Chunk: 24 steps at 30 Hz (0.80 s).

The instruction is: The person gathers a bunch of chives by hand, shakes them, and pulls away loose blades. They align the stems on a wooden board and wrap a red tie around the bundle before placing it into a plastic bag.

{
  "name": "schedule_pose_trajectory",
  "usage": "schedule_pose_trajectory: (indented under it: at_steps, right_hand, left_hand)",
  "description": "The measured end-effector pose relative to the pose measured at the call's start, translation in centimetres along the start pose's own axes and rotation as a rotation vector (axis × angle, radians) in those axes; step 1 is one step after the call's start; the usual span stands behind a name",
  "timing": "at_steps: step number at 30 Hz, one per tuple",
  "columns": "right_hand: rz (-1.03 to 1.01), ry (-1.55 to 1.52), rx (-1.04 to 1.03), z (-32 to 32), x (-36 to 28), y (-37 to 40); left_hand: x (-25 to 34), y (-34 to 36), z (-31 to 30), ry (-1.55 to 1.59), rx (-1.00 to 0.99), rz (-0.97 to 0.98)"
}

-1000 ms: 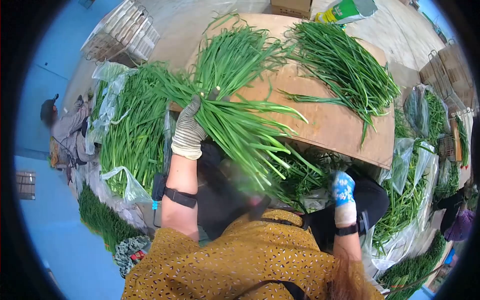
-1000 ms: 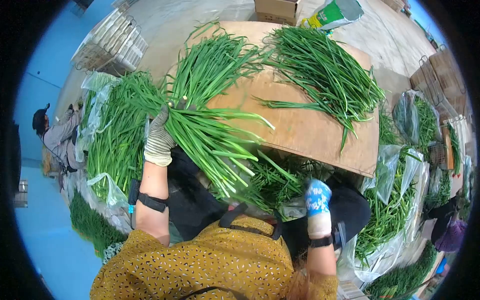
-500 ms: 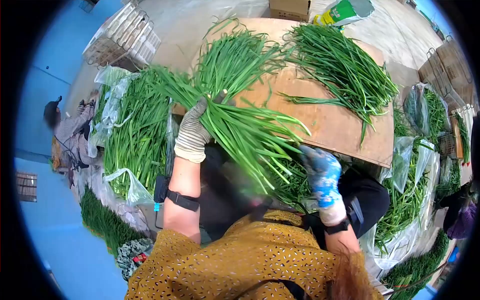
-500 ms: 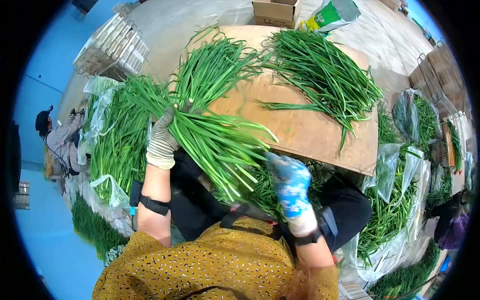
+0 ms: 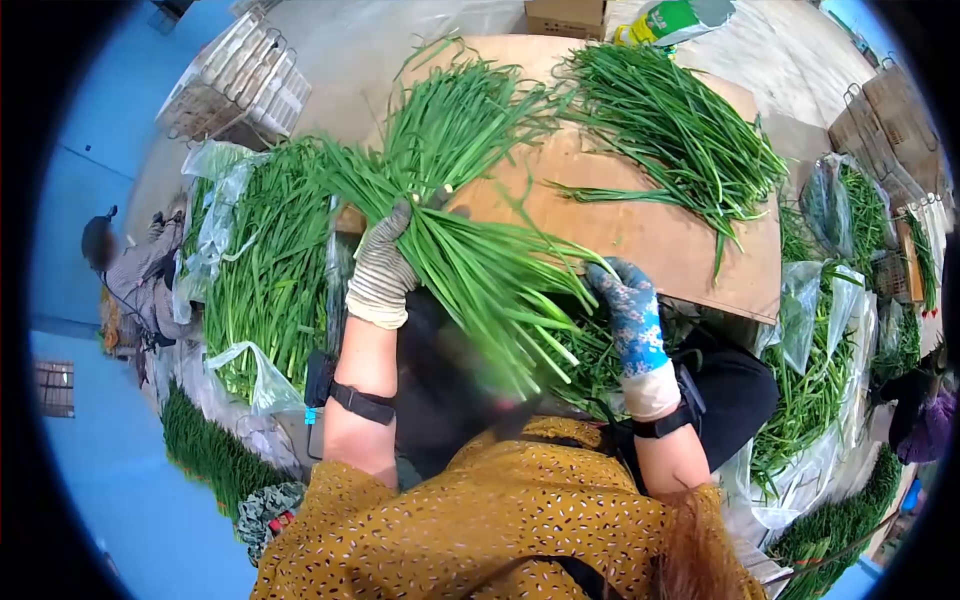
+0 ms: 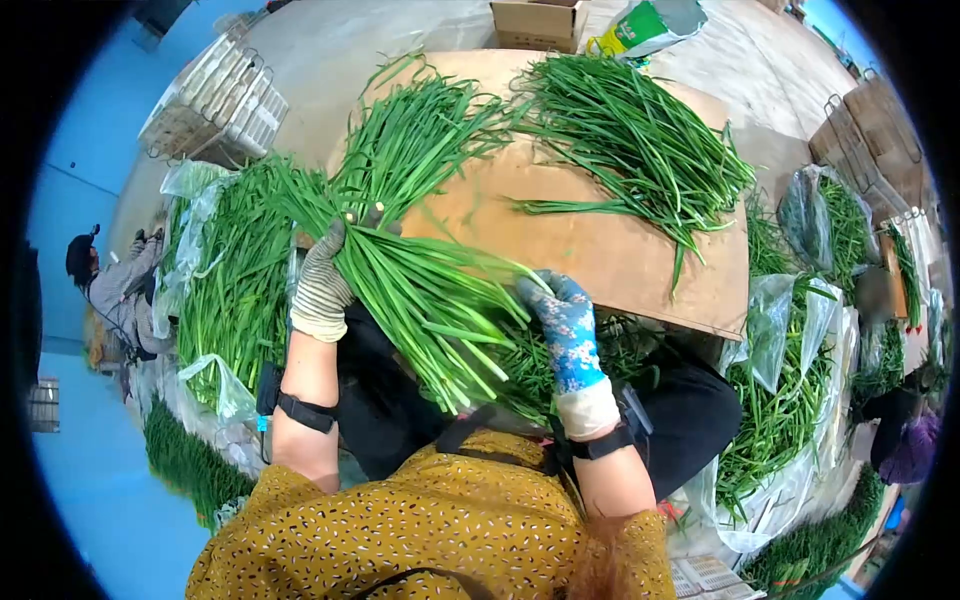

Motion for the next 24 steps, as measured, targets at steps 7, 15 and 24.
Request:
schedule_pose_trajectory:
  at_steps: [7, 15, 24]
  right_hand:
    - [-0.074, 1.338, 0.170, -15.3, 3.2, 2.3]
    - [-0.256, 0.336, -0.038, -1.5, -0.3, 2.2]
    - [-0.256, 0.328, 0.152, -3.7, 1.0, 0.7]
  left_hand:
    - [1.8, 0.2, -2.0, 0.088, 0.025, 0.062]
    - [0.6, -0.7, -2.0, 0.127, -0.025, 0.003]
    - [0.6, 0.1, 0.1, 0.161, -0.040, -0.048]
Point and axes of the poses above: each hand's wrist, its own y-axis away from the middle knuckle, its own z-axis out of the palm, x = y × z, the point moved 5 cm from there along -y, towards the middle knuckle, and after that the axes turned 6 degrees about -y, right-handed, at the moved point
